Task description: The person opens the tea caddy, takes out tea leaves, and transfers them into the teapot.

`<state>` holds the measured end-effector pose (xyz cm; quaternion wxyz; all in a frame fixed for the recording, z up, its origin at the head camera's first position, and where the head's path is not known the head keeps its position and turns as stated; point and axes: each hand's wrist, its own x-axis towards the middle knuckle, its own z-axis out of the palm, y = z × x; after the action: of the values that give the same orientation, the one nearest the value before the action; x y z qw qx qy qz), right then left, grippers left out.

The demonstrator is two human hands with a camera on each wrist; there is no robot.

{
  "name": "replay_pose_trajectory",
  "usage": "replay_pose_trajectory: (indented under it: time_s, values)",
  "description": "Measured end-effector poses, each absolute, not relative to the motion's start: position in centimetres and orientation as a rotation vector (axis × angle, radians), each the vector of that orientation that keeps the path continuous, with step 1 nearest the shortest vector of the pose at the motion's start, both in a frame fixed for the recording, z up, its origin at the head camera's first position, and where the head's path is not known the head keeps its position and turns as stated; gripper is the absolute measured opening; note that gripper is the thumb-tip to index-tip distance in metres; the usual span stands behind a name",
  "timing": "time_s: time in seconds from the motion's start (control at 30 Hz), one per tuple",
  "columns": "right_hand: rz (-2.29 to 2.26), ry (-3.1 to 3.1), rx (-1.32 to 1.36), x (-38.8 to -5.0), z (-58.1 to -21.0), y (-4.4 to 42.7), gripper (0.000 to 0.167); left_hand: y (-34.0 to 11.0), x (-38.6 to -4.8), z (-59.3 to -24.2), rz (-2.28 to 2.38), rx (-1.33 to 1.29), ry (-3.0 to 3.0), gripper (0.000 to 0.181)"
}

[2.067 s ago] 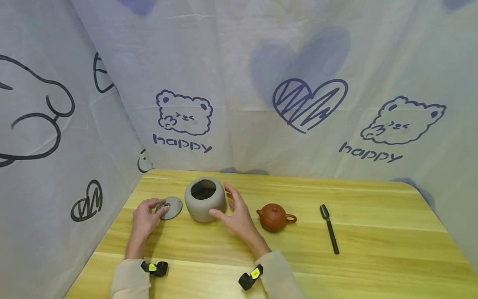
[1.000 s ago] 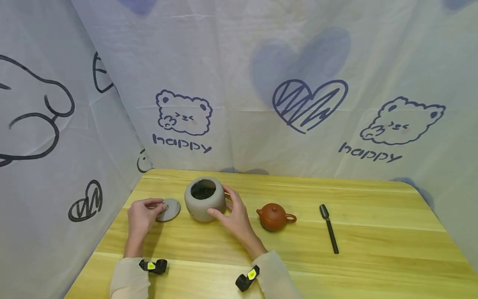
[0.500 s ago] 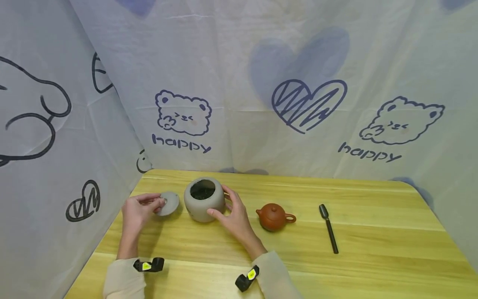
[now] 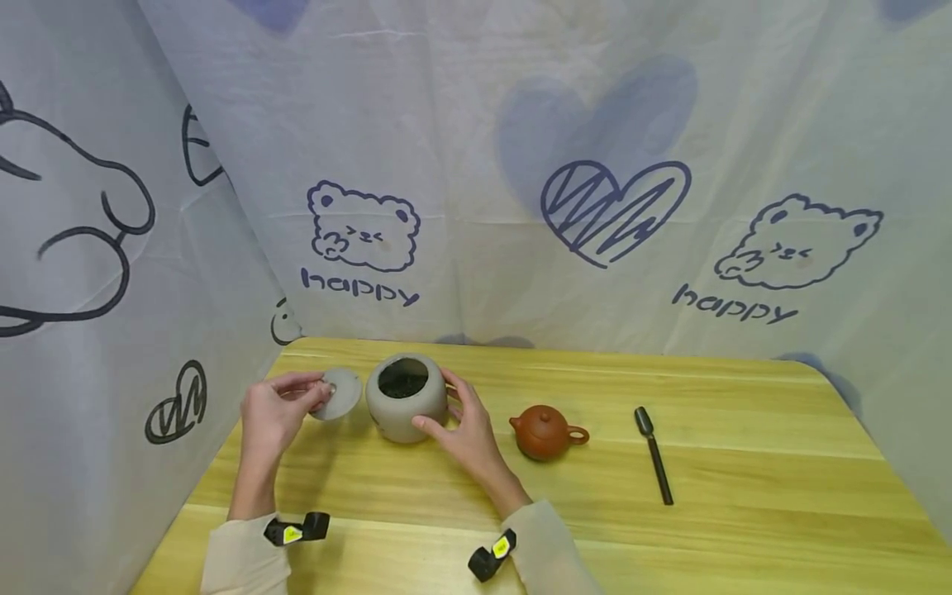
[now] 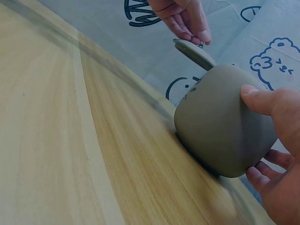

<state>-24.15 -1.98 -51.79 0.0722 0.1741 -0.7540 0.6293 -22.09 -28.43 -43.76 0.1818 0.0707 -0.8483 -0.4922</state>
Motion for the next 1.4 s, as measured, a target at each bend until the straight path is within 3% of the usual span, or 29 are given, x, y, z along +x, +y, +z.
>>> replay_pose_trajectory:
  time_s: [0.7,1.4]
  values:
    - [1.873,-2.252,0.555,-24.4,-52.4,-2.0,0.078,-25.3,-22.3,-42.8,-1.743,0.167,-2.225,0.031]
    - [1.877,-2.253,0.530,-24.3,-52.1,-2.1,0.080,-23.3,-23.2,-42.9,-1.585,0.048,-2.314,0.026]
